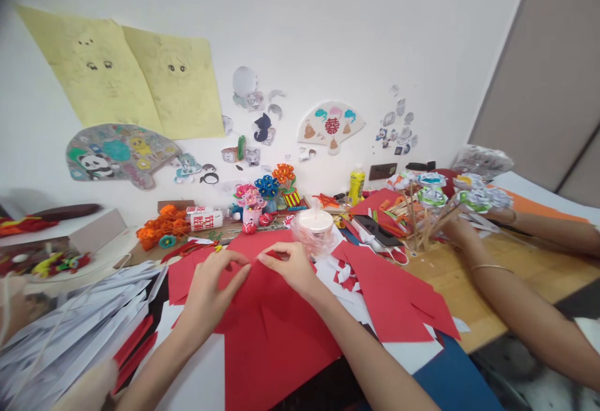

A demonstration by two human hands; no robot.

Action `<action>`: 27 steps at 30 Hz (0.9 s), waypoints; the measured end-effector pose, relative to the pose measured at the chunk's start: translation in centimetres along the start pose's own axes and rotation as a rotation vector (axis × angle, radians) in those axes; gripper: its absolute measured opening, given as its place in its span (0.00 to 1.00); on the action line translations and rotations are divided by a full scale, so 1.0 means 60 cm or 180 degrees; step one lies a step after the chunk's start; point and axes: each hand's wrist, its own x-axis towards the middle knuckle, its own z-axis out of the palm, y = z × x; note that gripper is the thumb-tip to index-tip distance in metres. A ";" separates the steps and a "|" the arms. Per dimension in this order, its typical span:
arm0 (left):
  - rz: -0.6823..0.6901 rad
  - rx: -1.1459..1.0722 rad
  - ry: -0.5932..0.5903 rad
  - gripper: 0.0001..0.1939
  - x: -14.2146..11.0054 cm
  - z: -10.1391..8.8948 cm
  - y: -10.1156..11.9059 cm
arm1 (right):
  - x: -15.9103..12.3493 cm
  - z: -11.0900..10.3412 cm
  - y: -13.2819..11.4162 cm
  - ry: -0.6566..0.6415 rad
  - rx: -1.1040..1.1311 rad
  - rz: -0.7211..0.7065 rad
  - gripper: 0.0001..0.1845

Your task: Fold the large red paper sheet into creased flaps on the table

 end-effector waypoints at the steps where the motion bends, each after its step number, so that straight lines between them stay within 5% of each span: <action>1: -0.0046 -0.0115 -0.0079 0.09 0.000 0.001 0.002 | -0.001 0.001 0.000 -0.0030 -0.0013 0.0002 0.10; 8: -0.0429 -0.0667 -0.0218 0.08 0.003 0.004 0.009 | -0.006 0.009 0.001 -0.0388 -0.0042 0.0041 0.11; 19: -0.0447 -0.0797 -0.0301 0.07 0.006 -0.005 0.004 | 0.005 -0.003 -0.001 0.0430 0.0367 0.0353 0.15; 27: -0.0476 -0.0697 -0.0230 0.06 0.010 -0.015 -0.005 | 0.006 0.005 0.007 0.0457 0.0470 0.0461 0.16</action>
